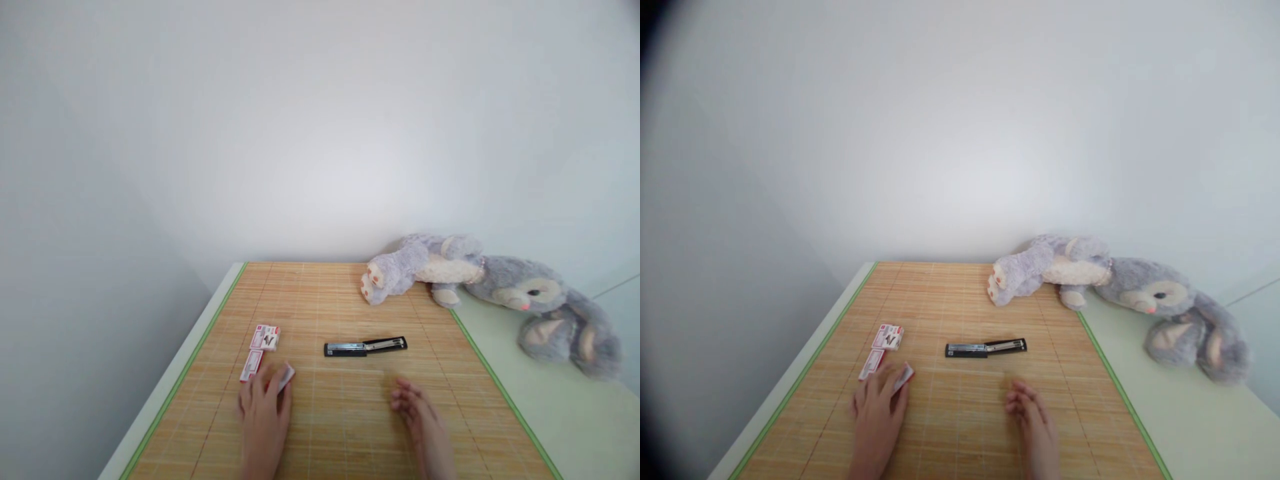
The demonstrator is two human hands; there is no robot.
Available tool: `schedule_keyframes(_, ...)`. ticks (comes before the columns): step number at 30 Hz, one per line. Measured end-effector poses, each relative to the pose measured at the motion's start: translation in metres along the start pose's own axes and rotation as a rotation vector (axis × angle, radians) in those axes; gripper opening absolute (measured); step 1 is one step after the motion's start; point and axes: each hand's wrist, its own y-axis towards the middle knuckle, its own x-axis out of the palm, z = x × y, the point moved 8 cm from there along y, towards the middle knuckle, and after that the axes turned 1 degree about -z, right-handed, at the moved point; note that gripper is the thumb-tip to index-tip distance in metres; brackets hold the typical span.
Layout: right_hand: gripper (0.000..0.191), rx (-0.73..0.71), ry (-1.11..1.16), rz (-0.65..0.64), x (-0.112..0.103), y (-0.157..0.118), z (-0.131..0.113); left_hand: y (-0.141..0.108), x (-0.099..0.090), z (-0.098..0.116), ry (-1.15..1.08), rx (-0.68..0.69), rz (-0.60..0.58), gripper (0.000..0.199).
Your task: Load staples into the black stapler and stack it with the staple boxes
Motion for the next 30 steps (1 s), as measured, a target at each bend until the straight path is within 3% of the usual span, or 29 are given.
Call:
schedule_keyframes(3, 0.056, 0.127, -0.252, -0.245, 0.028, -0.007, 0.014, -0.017, 0.03, 0.042, -0.228, 0.18, -0.277, 0.039)
schedule_keyframes(6, 0.067, 0.239, -0.404, -0.438, 0.054, -0.011, 0.023, -0.022, 0.05, 0.09, -0.391, 0.258, -0.433, 0.053)
schedule_keyframes(9, 0.068, 0.249, -0.517, -0.482, 0.062, -0.003, 0.023, -0.016, 0.061, 0.127, -0.444, 0.319, -0.496, 0.062)
schedule_keyframes(11, 0.066, 0.225, -0.56, -0.469, 0.059, 0.006, 0.02, -0.011, 0.065, 0.139, -0.448, 0.362, -0.516, 0.064)
schedule_keyframes(14, 0.065, 0.192, -0.593, -0.435, 0.051, 0.019, 0.016, -0.003, 0.063, 0.134, -0.415, 0.387, -0.499, 0.055)
schedule_keyframes(18, 0.06, 0.175, -0.657, -0.404, 0.039, 0.028, 0.009, 0.005, 0.057, 0.107, -0.362, 0.325, -0.468, 0.03)
schedule_keyframes(24, 0.041, -0.003, -0.831, -0.285, 0.032, 0.035, -0.03, 0.008, 0.054, 0.097, -0.373, 0.318, -0.472, 0.034)
schedule_keyframes(27, 0.021, -0.232, -1.114, -0.286, 0.06, 0.026, -0.059, 0.008, 0.053, 0.098, -0.38, 0.313, -0.47, 0.036)
schedule_keyframes(30, 0.016, -0.401, -1.378, -0.502, 0.111, 0.01, -0.061, 0.008, 0.051, 0.099, -0.385, 0.316, -0.47, 0.036)
